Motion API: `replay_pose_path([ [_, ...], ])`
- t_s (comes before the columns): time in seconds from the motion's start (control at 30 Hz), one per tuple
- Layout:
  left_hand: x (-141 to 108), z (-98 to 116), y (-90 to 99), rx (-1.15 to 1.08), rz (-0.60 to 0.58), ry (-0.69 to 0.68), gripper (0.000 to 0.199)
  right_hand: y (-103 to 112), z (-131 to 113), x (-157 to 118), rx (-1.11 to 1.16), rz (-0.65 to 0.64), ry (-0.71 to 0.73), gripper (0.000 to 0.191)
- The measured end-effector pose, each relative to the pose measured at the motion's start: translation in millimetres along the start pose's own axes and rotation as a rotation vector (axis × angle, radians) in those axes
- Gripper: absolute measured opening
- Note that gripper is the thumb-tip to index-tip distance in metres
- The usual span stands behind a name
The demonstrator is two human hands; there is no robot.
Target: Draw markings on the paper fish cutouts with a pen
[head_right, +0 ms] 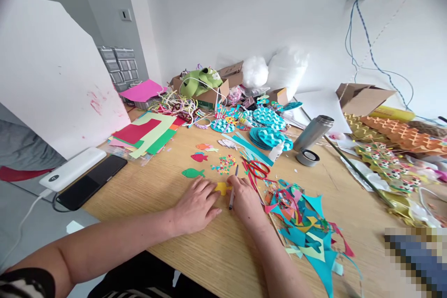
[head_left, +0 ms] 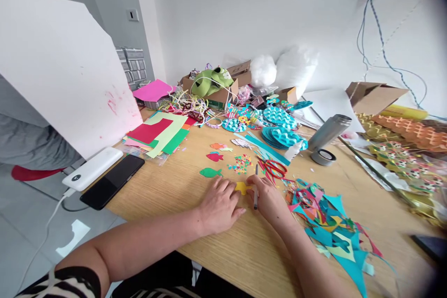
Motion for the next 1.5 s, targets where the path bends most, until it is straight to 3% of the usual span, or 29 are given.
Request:
replay_pose_path([
  [0.37, -1, -2, 2.5, -0.001, 0.027, 0.017, 0.035, -1, -14, 0, 0.022, -0.021, 0.048, 0.029],
  [1.03, 0, -5, 0.9, -0.055, 0.018, 0.011, 0.031, -7, -9, 1, 0.052, 0.025, 0.01, 0.034],
  [1.33, 1, -5, 4.6, -0.183, 0.048, 0.006, 0.028, -9, -10, 2, 0.11, 0.046, 0.016, 0.034],
  [1.5, 8, -20, -0.9, -0.328, 0.105, 0.083, 0.037, -12, -8, 2, 0.158, 0.055, 0.029, 0.036],
])
Point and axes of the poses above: each hand's wrist, its own x-axis towards the middle knuckle, its own y-axis out of the back of the hand, z = x × y, the point moved 3 cm from there along x, towards the middle knuckle, and after that the axes turned 12 degrees about -z, right-handed, at the moved point
